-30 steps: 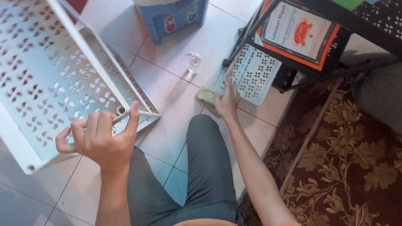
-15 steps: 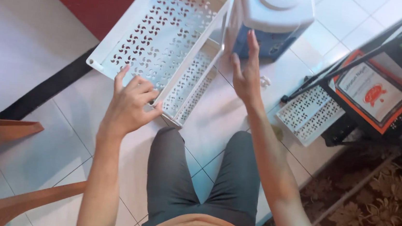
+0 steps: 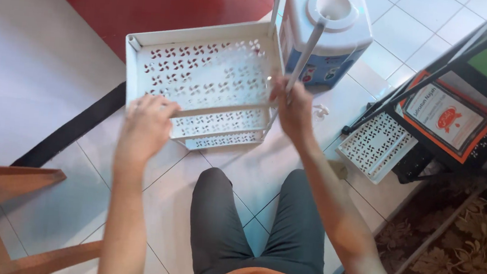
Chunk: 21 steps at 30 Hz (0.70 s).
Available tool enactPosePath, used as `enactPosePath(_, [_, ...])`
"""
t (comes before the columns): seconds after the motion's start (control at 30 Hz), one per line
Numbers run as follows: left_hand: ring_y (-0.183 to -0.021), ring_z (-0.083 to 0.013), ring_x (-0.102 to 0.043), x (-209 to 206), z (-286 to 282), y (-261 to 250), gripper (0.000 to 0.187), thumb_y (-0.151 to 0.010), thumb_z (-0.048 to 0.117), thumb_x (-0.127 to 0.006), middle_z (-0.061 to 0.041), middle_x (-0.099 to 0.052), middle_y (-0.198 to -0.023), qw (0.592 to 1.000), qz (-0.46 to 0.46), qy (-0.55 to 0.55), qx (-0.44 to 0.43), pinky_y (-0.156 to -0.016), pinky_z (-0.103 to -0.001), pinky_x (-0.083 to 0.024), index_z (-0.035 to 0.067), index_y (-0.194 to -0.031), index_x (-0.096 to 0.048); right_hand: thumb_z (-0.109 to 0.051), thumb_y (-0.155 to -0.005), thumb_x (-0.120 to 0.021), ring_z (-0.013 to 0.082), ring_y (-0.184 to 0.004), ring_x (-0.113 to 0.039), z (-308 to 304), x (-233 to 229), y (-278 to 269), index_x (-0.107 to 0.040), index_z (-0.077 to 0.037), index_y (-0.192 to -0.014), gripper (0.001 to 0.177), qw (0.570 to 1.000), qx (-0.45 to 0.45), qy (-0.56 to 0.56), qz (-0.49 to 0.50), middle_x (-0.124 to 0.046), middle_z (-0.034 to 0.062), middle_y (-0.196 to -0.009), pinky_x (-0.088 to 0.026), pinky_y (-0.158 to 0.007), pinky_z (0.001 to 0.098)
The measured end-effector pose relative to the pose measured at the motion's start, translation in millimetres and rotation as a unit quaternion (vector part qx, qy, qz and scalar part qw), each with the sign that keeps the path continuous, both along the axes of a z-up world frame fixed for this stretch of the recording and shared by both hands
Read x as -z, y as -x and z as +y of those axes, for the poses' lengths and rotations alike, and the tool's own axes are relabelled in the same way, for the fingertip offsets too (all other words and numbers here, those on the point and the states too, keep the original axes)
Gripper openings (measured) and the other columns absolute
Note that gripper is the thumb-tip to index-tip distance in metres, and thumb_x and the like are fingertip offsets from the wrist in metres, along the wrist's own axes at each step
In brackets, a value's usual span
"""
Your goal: The person assembles a white plastic shelving unit by inserting metal poles into the corners of perforated trays and stacking them. They handle trays and poles, aligning and pressing components together to form a multi-tiered rack.
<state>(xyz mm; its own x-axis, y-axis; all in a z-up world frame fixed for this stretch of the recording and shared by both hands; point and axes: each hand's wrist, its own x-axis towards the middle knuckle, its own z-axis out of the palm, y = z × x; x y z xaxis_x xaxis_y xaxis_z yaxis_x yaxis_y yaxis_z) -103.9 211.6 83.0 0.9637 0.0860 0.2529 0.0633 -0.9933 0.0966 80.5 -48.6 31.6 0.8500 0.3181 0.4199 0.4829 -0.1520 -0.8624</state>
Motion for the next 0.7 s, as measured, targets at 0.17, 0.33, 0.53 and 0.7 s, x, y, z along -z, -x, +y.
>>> enactPosePath(0.17, [-0.128,-0.041,-0.052,33.4,-76.4,-44.6,0.038,-0.094,0.035,-0.059,-0.02,-0.06,-0.133,0.989,-0.047,0.129,0.047,-0.101,-0.058,-0.037,0.012,-0.121,-0.071,-0.026,-0.11,-0.051,0.0078,-0.084,-0.058,-15.0,-8.4,68.6,-0.059,-0.003,-0.105,0.024,0.994,-0.036,-0.061,0.078,-0.062,0.0017,-0.086,-0.048,-0.075,0.0259])
enactPosePath(0.33, [-0.146,-0.0441,-0.037,27.0,-109.3,-70.8,0.042,-0.101,0.035,-0.05,-0.01,-0.051,-0.154,0.989,-0.022,0.146,-0.021,-0.121,-0.06,-0.025,0.026,-0.138,-0.067,-0.031,-0.108,-0.057,0.0048,-0.07,-0.039,-1.7,-6.1,83.3,-0.055,-0.004,-0.079,0.041,0.983,0.006,-0.132,0.131,-0.045,-0.0067,-0.073,-0.032,-0.058,0.0276])
enactPosePath(0.53, [-0.148,-0.0444,-0.029,16.7,-108.1,-81.4,0.063,-0.078,0.031,-0.061,-0.008,-0.042,-0.16,0.99,0.034,0.133,-0.044,-0.116,-0.065,-0.024,0.03,-0.141,-0.061,-0.034,-0.105,-0.063,0.0059,-0.053,-0.028,-11.4,-7.0,71.2,-0.042,-0.006,-0.054,0.062,0.98,-0.087,-0.012,0.18,-0.033,-0.0076,-0.055,-0.021,-0.047,0.0316])
enactPosePath(0.7, [-0.145,-0.046,-0.033,19.1,-106.7,-85.6,0.064,-0.076,0.033,-0.062,-0.009,-0.044,-0.158,0.989,0.026,0.14,-0.035,-0.111,-0.066,-0.03,0.029,-0.14,-0.063,-0.033,-0.105,-0.063,0.0047,-0.056,-0.032,-28.1,-20.6,41.4,-0.044,-0.006,-0.061,0.055,0.95,-0.266,0.01,0.163,-0.037,-0.0066,-0.058,-0.026,-0.05,0.0301])
